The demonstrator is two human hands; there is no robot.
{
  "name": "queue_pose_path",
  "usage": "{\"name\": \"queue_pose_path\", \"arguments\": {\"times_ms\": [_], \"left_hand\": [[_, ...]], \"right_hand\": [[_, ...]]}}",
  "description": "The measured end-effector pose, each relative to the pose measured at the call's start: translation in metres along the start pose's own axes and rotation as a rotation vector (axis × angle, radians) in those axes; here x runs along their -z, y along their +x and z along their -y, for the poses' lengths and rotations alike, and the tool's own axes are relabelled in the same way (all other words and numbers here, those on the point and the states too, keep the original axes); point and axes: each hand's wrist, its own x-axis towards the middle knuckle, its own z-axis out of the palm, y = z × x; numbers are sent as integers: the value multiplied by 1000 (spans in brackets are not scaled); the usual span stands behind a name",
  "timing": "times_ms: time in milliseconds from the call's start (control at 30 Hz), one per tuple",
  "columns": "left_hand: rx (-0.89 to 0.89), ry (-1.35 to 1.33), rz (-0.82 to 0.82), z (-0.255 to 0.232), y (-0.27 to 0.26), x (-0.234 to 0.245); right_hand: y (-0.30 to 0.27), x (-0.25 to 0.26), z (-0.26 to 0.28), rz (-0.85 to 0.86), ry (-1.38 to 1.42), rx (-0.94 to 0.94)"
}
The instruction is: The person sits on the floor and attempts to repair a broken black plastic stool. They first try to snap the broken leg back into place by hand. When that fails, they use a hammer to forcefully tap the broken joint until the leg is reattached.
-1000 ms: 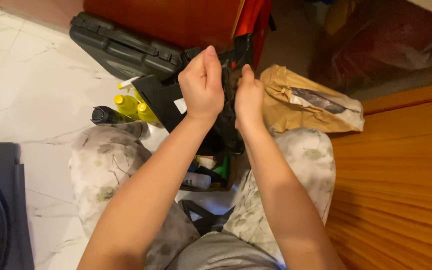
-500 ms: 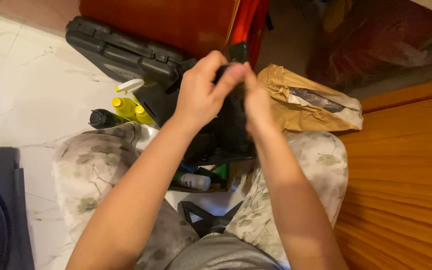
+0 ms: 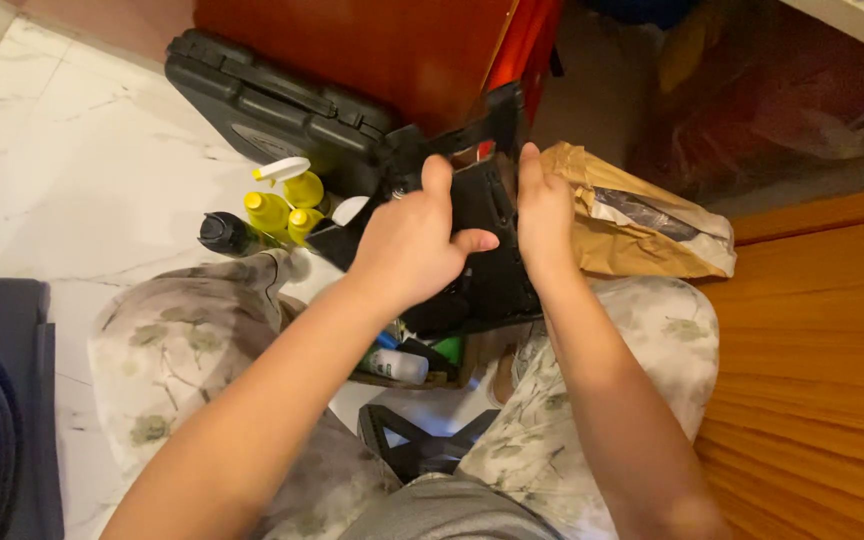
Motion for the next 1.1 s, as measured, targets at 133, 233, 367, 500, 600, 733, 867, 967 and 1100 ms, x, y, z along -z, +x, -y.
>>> {"name": "queue_pose_path", "arguments": {"times_ms": [133,233,367,500,600,733,867,967,1100], "left_hand": [[70,15,41,1,-9,-6],[-81,-15,15,9,-10,3],[-117,-75,-7,8,-17,5],[8,-48,-17,7,-15,-8],[109,0,-49,8,-6,-24],[177,42,-106,7,0,-37],[123,-53,-205,0,-1,-46],[82,-113,-251,-5,-3,-47],[74,-103,-280,-11,1,-50]], "right_hand": [[-6,1,-5,-52,-109,58],[-16,-2,9,52,15,-8],[-24,10,33,287,237,-272],[-2,5,25,432,382,-602],[3,-8,-6,464,441,-582],[-4,-19,-28,208,354,174],[-12,-8,3,-71,-39,0],[-20,-2,25,-56,58,190],[-19,0,33,-94,13,399]]}}
